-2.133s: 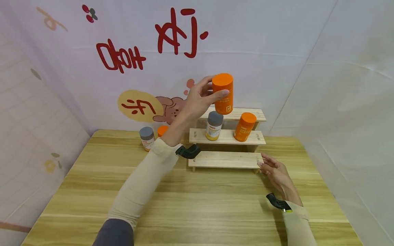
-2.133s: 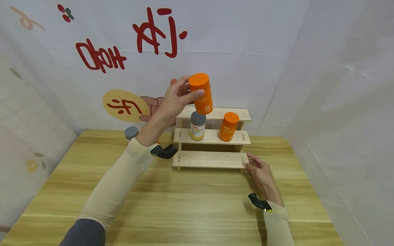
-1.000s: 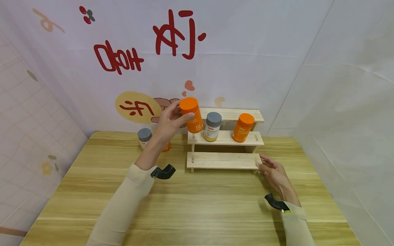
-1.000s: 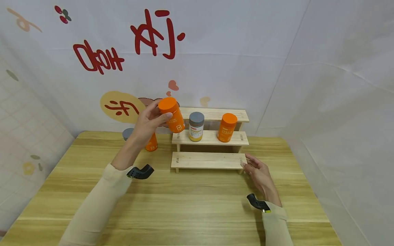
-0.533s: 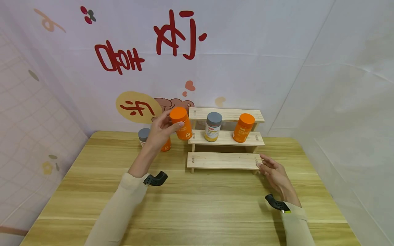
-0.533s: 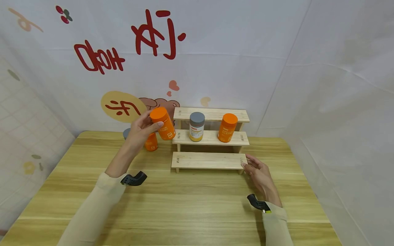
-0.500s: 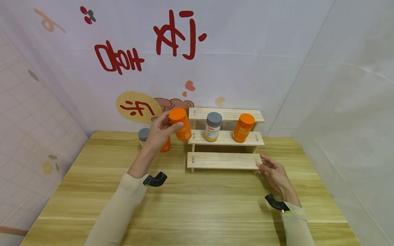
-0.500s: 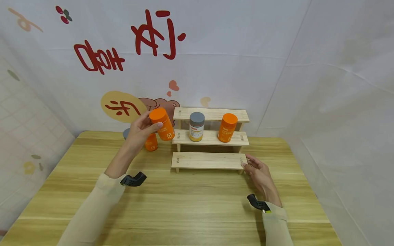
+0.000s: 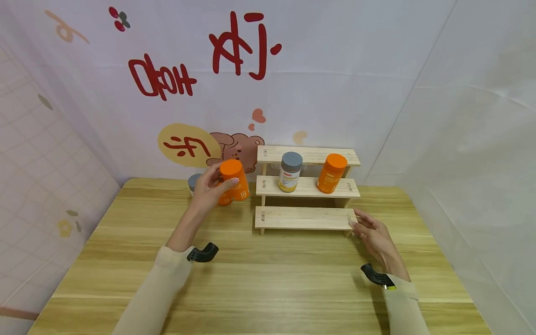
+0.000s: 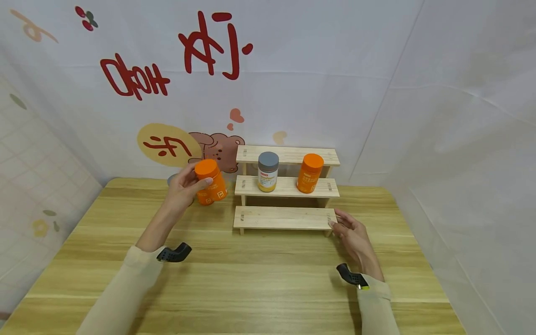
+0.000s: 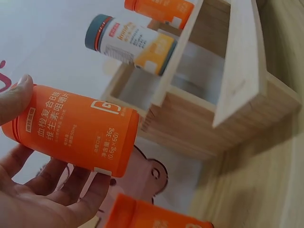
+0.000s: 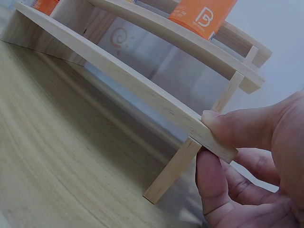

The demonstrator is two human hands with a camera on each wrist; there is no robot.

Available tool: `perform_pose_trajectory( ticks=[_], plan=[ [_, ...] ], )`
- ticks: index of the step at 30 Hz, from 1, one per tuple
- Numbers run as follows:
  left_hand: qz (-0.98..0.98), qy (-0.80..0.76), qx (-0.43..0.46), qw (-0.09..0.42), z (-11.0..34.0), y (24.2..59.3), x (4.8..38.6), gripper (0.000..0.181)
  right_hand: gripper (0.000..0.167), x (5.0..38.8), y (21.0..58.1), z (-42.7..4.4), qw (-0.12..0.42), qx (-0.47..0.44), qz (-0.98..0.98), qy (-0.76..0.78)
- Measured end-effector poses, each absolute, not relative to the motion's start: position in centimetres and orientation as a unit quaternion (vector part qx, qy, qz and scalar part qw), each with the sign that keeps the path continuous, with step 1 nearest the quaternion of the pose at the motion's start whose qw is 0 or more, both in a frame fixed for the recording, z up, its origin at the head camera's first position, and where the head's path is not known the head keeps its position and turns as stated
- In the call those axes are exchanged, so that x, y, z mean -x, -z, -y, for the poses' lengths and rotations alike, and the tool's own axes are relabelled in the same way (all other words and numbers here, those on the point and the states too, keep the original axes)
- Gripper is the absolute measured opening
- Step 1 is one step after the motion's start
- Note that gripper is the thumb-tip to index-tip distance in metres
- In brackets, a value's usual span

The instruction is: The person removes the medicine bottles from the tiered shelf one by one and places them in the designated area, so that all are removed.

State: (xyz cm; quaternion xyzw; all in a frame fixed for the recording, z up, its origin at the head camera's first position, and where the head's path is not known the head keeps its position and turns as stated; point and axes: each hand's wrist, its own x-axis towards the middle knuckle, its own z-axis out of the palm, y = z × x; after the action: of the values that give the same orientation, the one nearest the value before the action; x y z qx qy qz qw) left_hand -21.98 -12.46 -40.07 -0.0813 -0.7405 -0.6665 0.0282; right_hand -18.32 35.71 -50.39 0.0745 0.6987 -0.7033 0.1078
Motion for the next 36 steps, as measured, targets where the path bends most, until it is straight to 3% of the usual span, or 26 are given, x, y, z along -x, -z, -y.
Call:
perform_pose_trajectory(
  ticks=[36],
  plan=[
    [0.777, 0.629, 0.024, -0.013, 16.9, 47.2, 20.3, 0.064, 0.073, 18.4, 50.5, -35.6, 0.103, -0.083, -0.699, 0.702]
  ],
)
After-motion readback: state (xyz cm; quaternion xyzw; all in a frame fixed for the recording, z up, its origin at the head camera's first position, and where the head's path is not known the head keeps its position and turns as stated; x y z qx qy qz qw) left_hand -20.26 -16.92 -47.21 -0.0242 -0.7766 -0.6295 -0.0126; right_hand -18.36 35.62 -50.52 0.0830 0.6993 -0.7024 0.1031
